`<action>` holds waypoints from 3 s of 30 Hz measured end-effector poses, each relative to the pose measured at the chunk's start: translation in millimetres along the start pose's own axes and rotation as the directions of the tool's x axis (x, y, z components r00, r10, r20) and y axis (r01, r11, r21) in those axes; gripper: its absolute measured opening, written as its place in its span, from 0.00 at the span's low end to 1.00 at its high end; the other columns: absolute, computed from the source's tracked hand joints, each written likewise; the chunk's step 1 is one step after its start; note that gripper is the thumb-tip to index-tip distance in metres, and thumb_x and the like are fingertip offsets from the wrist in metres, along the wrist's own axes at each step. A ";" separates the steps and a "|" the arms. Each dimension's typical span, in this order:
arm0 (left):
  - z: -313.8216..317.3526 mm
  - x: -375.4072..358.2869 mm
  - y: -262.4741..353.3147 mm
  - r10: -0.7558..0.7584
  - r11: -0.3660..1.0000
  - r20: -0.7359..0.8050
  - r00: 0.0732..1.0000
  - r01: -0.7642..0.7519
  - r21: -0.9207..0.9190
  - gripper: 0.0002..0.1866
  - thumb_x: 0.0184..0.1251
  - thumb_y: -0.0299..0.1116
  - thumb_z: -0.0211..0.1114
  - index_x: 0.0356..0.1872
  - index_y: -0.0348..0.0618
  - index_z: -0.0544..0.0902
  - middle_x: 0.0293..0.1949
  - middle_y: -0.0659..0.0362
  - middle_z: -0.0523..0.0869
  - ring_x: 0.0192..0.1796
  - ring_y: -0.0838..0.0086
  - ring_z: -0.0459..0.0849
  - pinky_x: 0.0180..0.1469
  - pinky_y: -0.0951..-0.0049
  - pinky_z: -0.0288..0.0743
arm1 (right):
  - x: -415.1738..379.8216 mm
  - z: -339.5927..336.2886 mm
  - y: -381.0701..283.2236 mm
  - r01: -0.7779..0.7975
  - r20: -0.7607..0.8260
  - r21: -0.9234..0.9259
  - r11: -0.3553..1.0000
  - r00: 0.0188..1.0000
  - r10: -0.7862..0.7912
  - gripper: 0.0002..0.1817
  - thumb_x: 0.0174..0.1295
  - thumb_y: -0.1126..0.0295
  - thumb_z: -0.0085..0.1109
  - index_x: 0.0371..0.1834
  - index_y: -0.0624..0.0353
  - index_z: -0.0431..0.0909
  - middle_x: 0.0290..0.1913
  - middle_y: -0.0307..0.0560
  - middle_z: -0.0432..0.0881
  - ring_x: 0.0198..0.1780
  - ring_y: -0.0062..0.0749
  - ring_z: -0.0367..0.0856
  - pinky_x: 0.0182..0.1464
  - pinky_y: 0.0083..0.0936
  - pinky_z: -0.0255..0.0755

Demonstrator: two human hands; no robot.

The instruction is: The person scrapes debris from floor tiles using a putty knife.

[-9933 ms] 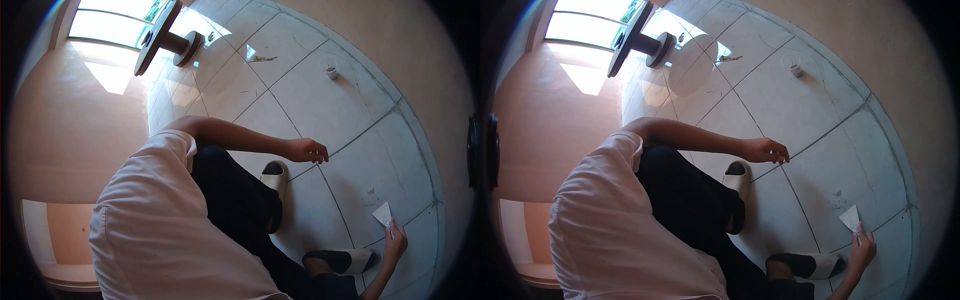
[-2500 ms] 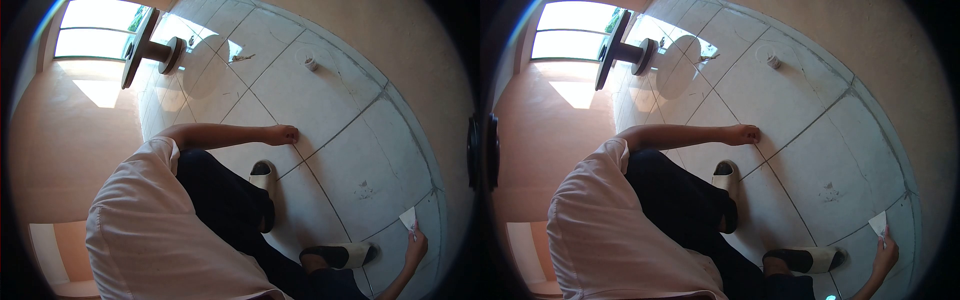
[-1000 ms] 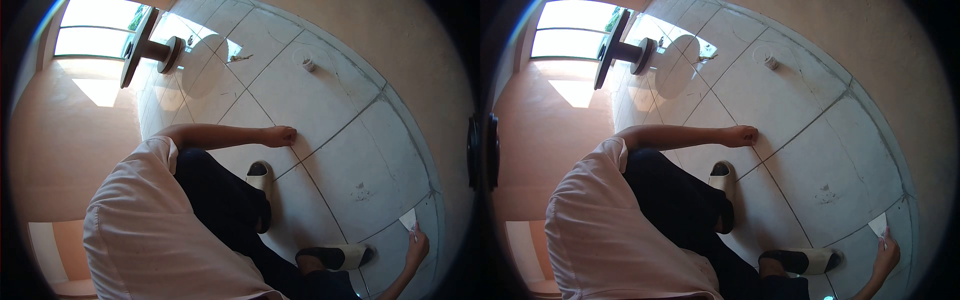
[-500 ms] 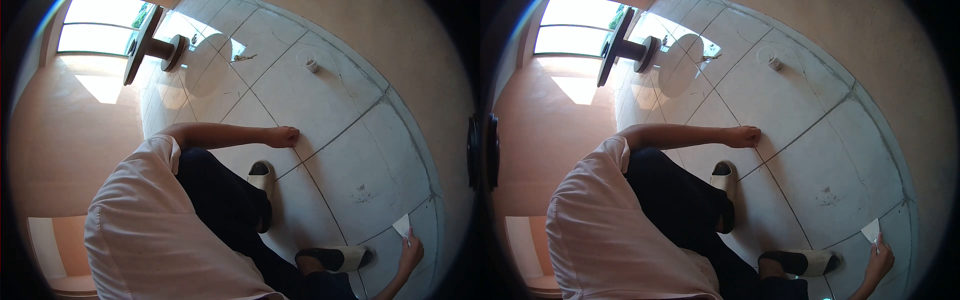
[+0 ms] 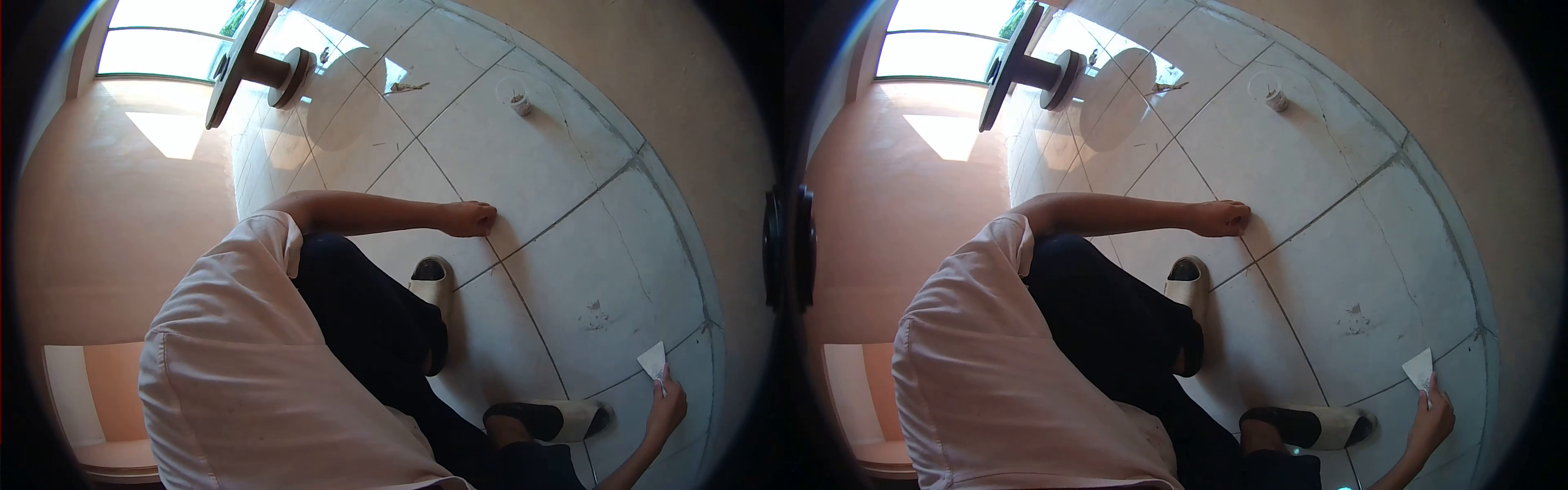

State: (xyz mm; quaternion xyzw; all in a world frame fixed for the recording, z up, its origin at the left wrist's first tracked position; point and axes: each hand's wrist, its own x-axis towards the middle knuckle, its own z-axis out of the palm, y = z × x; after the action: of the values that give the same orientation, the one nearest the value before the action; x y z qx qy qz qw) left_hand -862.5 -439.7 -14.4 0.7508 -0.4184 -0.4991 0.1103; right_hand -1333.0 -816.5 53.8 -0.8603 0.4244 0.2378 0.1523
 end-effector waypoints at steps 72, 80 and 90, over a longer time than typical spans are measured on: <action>4.1 6.4 -3.2 0.033 0.980 0.054 0.998 -0.043 0.196 0.18 0.69 0.42 0.66 0.49 0.39 0.76 0.51 0.46 0.81 0.60 0.49 0.80 0.61 0.52 0.75 | -50.7 54.1 -147.8 0.280 0.053 0.102 0.954 0.957 -0.286 0.25 0.64 0.72 0.65 0.67 0.49 0.82 0.39 0.54 0.81 0.40 0.52 0.83 0.44 0.44 0.76; 5.8 6.6 -7.7 0.045 0.972 0.044 0.998 -0.054 0.229 0.19 0.70 0.42 0.66 0.49 0.37 0.75 0.52 0.45 0.81 0.60 0.49 0.81 0.61 0.51 0.75 | -85.9 90.3 -99.3 0.221 0.011 0.088 0.971 0.975 -0.223 0.27 0.66 0.72 0.63 0.71 0.49 0.78 0.39 0.56 0.82 0.42 0.54 0.84 0.43 0.46 0.76; 2.4 13.3 -11.8 0.039 0.966 0.061 0.997 -0.054 0.253 0.18 0.69 0.41 0.66 0.50 0.38 0.76 0.54 0.45 0.81 0.62 0.47 0.79 0.62 0.49 0.74 | -29.9 -12.7 -129.4 0.256 -0.038 0.350 0.901 0.965 -0.260 0.24 0.70 0.74 0.59 0.69 0.58 0.78 0.55 0.61 0.84 0.53 0.53 0.84 0.56 0.39 0.75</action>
State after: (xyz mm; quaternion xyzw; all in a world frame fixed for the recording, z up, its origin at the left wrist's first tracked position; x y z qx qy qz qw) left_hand -856.4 -441.5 -31.2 0.7345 -0.4995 -0.4591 0.0129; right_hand -1241.4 -725.9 88.3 -0.8665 0.3418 0.1398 0.3359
